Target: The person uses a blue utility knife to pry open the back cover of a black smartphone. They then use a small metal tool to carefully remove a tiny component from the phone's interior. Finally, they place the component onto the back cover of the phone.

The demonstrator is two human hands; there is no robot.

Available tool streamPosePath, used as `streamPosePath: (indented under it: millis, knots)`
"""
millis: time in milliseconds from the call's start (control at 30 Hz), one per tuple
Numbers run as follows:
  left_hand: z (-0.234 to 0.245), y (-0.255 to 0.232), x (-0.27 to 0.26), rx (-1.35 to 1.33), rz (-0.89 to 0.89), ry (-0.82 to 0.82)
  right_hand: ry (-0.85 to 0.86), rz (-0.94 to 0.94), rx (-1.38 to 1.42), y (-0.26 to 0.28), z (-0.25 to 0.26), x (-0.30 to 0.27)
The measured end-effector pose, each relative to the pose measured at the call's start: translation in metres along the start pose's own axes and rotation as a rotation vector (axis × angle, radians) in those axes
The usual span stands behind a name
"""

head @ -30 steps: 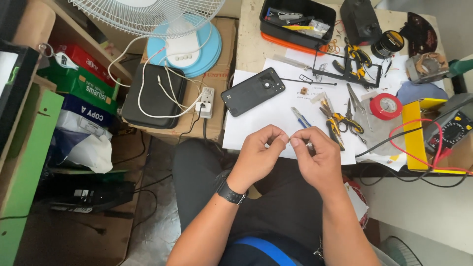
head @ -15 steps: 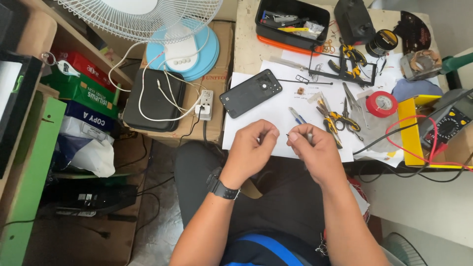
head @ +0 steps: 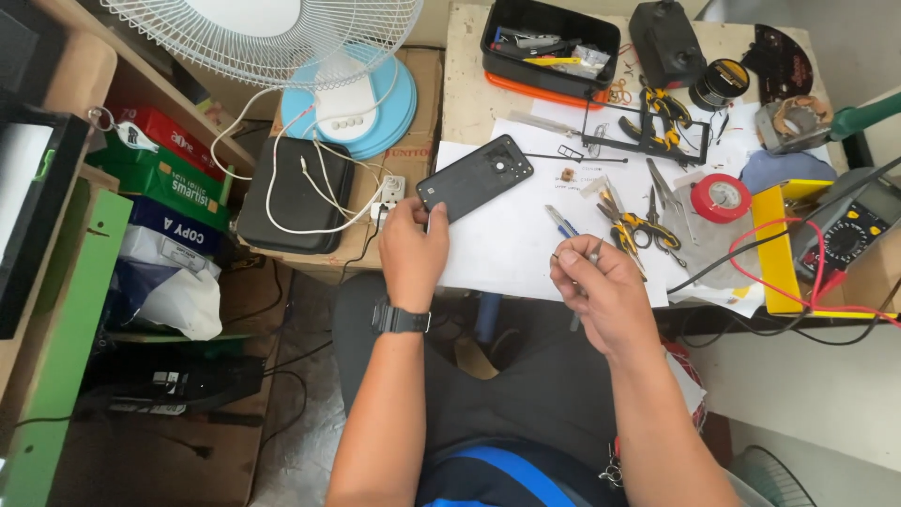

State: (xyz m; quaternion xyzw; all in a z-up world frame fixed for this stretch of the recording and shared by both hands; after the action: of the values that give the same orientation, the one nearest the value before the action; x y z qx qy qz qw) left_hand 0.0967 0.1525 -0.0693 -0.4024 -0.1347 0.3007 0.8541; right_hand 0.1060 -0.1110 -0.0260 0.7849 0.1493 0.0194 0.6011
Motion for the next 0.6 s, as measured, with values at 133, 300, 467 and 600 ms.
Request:
streamPosePath:
  millis: [133, 300, 467, 600]
  knots:
    - [-0.029, 0.028, 0.015, -0.073, 0.054, -0.053, -0.006, 0.017, 0.033, 0.0, 0.0, -0.002]
    - [-0.025, 0.028, 0.013, -0.275, 0.046, -0.199, -0.018, 0.071, -0.068, -0.002, 0.005, -0.001]
    - [-0.004, 0.023, 0.014, -0.26, 0.037, -0.215, -0.003, 0.122, -0.209, 0.009, -0.005, -0.007]
    - [0.001, 0.021, 0.008, -0.345, 0.068, -0.197, 0.006, 0.15, -0.24, 0.01, -0.005, -0.01]
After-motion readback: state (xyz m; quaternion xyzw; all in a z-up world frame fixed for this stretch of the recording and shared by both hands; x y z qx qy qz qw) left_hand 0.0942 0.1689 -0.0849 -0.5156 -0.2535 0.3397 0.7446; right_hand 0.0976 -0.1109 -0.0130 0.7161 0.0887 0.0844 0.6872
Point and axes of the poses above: each hand's wrist, its own x-axis towards the middle knuckle, its own z-axis out of the back of the hand, y = z × x, the point moved 2 cm from there along x, towards the middle knuckle, and after that the axes turned 7 degrees about x, right-handed, at the moved point
